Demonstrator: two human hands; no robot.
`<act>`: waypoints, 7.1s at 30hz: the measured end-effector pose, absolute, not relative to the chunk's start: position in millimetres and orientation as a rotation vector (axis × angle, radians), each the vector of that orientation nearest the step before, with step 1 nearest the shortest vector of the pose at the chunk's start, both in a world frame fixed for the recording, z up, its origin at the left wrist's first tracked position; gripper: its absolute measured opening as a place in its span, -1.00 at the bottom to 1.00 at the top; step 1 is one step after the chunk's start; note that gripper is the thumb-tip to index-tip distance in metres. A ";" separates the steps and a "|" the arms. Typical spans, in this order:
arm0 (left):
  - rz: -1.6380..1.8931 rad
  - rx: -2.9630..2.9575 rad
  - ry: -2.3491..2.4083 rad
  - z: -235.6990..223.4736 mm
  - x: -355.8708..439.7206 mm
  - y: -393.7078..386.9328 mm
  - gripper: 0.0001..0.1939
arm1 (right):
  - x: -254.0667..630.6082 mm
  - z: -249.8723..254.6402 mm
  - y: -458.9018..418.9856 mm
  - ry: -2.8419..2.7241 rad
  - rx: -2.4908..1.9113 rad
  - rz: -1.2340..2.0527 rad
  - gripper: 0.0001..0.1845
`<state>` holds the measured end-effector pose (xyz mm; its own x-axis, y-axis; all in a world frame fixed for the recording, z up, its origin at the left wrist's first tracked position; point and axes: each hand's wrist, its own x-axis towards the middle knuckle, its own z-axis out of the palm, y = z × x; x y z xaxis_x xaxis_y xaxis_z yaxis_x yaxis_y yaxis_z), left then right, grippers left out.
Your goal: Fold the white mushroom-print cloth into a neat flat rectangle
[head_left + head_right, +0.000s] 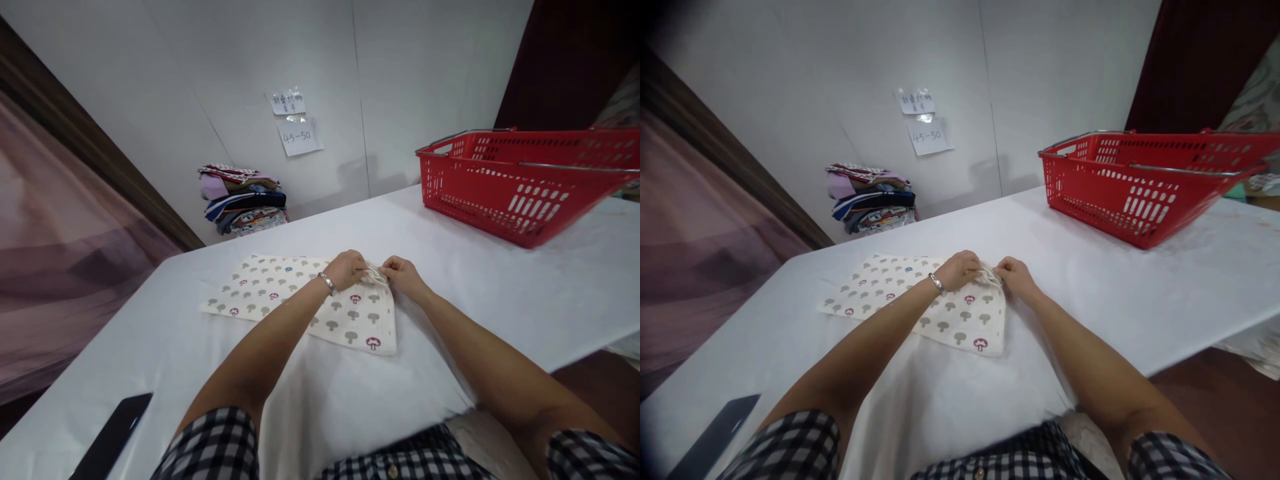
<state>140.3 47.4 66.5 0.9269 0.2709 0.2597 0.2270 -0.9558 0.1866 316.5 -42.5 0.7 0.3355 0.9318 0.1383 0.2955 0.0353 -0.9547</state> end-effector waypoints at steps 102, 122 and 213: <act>0.174 2.981 0.467 81.4 140.4 27.4 -0.81 | 331.3 7.9 -43.7 -1.128 -1.520 0.682 -0.71; 0.316 2.938 0.542 72.6 169.5 45.3 -0.81 | 314.4 9.1 -44.9 -1.043 -1.290 0.942 -0.68; 0.132 2.530 1.652 15.6 37.7 178.4 -0.76 | 338.4 1.5 -56.9 -1.665 -2.127 0.425 -0.48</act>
<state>37.7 178.4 15.6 0.4016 0.9158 0.0085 0.9055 -0.3985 0.1457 338.4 -56.9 1.5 0.2425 0.9701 0.0092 0.8469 -0.2070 -0.4898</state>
